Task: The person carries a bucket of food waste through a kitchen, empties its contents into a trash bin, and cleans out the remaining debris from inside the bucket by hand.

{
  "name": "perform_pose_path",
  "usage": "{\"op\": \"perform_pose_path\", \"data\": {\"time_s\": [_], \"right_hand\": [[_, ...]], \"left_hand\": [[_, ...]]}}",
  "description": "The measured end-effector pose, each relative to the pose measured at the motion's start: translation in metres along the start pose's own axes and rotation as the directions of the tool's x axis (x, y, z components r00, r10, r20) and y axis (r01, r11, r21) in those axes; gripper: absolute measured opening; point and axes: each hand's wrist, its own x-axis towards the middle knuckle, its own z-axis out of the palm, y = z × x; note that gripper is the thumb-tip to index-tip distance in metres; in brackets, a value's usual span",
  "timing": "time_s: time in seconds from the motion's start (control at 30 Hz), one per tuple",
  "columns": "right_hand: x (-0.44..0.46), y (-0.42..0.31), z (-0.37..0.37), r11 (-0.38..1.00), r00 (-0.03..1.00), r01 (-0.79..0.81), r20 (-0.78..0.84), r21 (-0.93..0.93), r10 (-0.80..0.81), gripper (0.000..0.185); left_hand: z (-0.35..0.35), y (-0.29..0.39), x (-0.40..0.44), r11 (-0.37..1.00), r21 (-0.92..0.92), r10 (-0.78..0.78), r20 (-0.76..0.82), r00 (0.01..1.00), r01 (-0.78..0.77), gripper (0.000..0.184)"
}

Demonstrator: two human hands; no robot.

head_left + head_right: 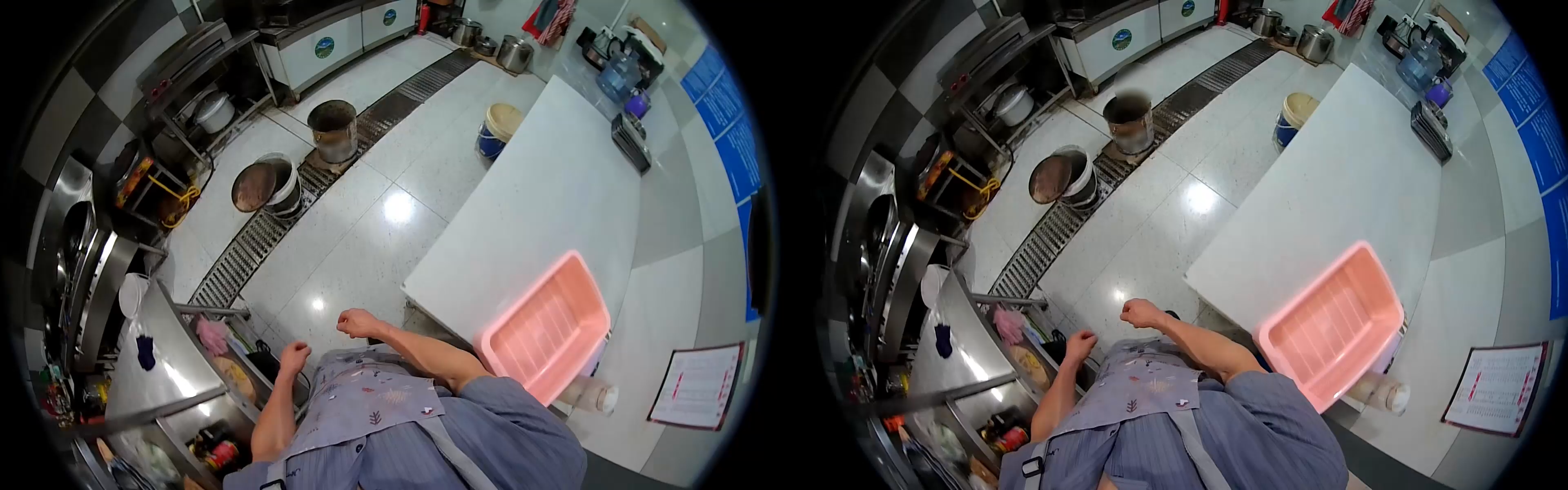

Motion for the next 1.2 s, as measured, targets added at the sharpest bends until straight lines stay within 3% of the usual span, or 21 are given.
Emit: {"op": "perform_pose_path", "data": {"time_s": [0.1, 0.17, 0.23, 0.37, 0.43, 0.47, 0.5, 0.53, 0.57, 0.6, 0.63, 0.67, 0.73, 0.77, 0.83, 0.93, 0.97, 1.03, 1.1, 1.17, 1.2], "right_hand": [[0.044, -0.010, -0.041, 0.982, 0.998, -0.067, 0.003, 0.175, 0.067, 0.033], [0.069, -0.013, -0.064, 0.963, 0.993, -0.097, -0.037, 0.253, 0.110, 0.031], [0.093, -0.008, -0.082, 0.931, 0.983, -0.126, -0.081, 0.342, 0.163, 0.030], [0.149, 0.024, -0.127, 0.815, 0.939, -0.250, -0.073, 0.523, 0.335, 0.026], [0.176, 0.048, -0.144, 0.729, 0.888, -0.271, -0.129, 0.628, 0.442, 0.025], [0.188, 0.068, -0.154, 0.703, 0.848, -0.268, -0.184, 0.659, 0.497, 0.025], [0.189, 0.085, -0.159, 0.674, 0.804, -0.271, -0.224, 0.687, 0.551, 0.025], [0.183, 0.086, -0.171, 0.632, 0.751, -0.319, -0.218, 0.706, 0.623, 0.025], [0.180, 0.086, -0.189, 0.590, 0.697, -0.358, -0.213, 0.724, 0.684, 0.025], [0.185, 0.112, -0.193, 0.626, 0.673, -0.350, -0.278, 0.697, 0.685, 0.025], [0.190, 0.140, -0.193, 0.662, 0.652, -0.348, -0.336, 0.664, 0.680, 0.026], [0.185, 0.143, -0.200, 0.671, 0.619, -0.353, -0.374, 0.652, 0.690, 0.025], [0.169, 0.121, -0.230, 0.631, 0.556, -0.344, -0.391, 0.695, 0.733, 0.023], [0.164, 0.109, -0.244, 0.573, 0.525, -0.323, -0.361, 0.754, 0.771, 0.022], [0.164, 0.122, -0.260, 0.507, 0.502, -0.322, -0.309, 0.800, 0.808, 0.022], [0.172, 0.146, -0.275, 0.441, 0.479, -0.358, -0.243, 0.823, 0.843, 0.024], [0.178, 0.152, -0.293, 0.444, 0.482, -0.395, -0.229, 0.804, 0.845, 0.025], [0.192, 0.158, -0.332, 0.482, 0.463, -0.459, -0.263, 0.746, 0.847, 0.024], [0.203, 0.175, -0.381, 0.623, 0.466, -0.513, -0.418, 0.590, 0.780, 0.023], [0.205, 0.183, -0.416, 0.622, 0.502, -0.562, -0.373, 0.545, 0.780, 0.024], [0.207, 0.175, -0.452, 0.553, 0.484, -0.449, -0.330, 0.701, 0.811, 0.026]], "left_hand": [[-0.032, -0.005, 0.013, 0.950, -0.228, -0.219, 0.006, 0.976, 0.214, 0.021], [-0.041, -0.044, 0.039, 0.936, -0.188, -0.289, 0.071, 0.955, 0.297, 0.023], [-0.057, -0.038, 0.045, 0.961, 0.029, -0.274, -0.011, 0.962, 0.275, 0.025], [-0.097, -0.042, 0.122, 0.958, 0.203, -0.225, 0.079, 0.971, 0.205, 0.031], [-0.126, -0.027, 0.183, 0.963, 0.254, -0.121, 0.106, 0.987, 0.091, 0.031], [-0.142, -0.011, 0.223, 0.921, 0.385, -0.018, 0.191, 0.981, -0.058, 0.032], [-0.159, 0.000, 0.277, 0.436, 0.732, 0.178, 0.500, 0.847, -0.524, 0.025], [-0.177, 0.046, 0.319, 0.495, 0.679, 0.024, 0.613, 0.789, -0.543, 0.021], [-0.186, 0.085, 0.348, 0.909, 0.405, -0.044, 0.322, 0.946, -0.095, 0.019], [-0.193, 0.137, 0.376, 0.992, 0.123, -0.041, 0.189, 0.981, 0.017, 0.019], [-0.205, 0.167, 0.428, 0.911, 0.368, 0.093, 0.255, 0.962, -0.186, 0.019], [-0.212, 0.225, 0.449, 0.927, 0.368, -0.019, 0.225, 0.974, -0.067, 0.021], [-0.206, 0.275, 0.527, 0.907, 0.282, 0.260, 0.209, 0.943, -0.312, 0.024], [-0.205, 0.343, 0.520, 0.933, 0.224, 0.224, 0.244, 0.943, -0.280, 0.022], [-0.178, 0.385, 0.582, 0.924, 0.162, 0.295, 0.270, 0.917, -0.345, 0.020], [-0.121, 0.484, 0.573, 0.983, 0.000, 0.173, 0.322, 0.931, -0.182, 0.020], [-0.096, 0.472, 0.604, 0.970, -0.092, 0.242, 0.384, 0.891, -0.224, 0.021], [-0.056, 0.482, 0.630, 0.939, 0.088, 0.251, 0.486, 0.837, -0.333, 0.021], [-0.024, 0.479, 0.650, 0.916, 0.182, 0.242, 0.458, 0.855, -0.357, 0.020], [-0.026, 0.504, 0.646, 0.914, 0.288, 0.110, 0.500, 0.859, -0.285, 0.016], [-0.026, 0.509, 0.648, 0.947, 0.268, 0.022, 0.498, 0.867, -0.178, 0.014]]}}
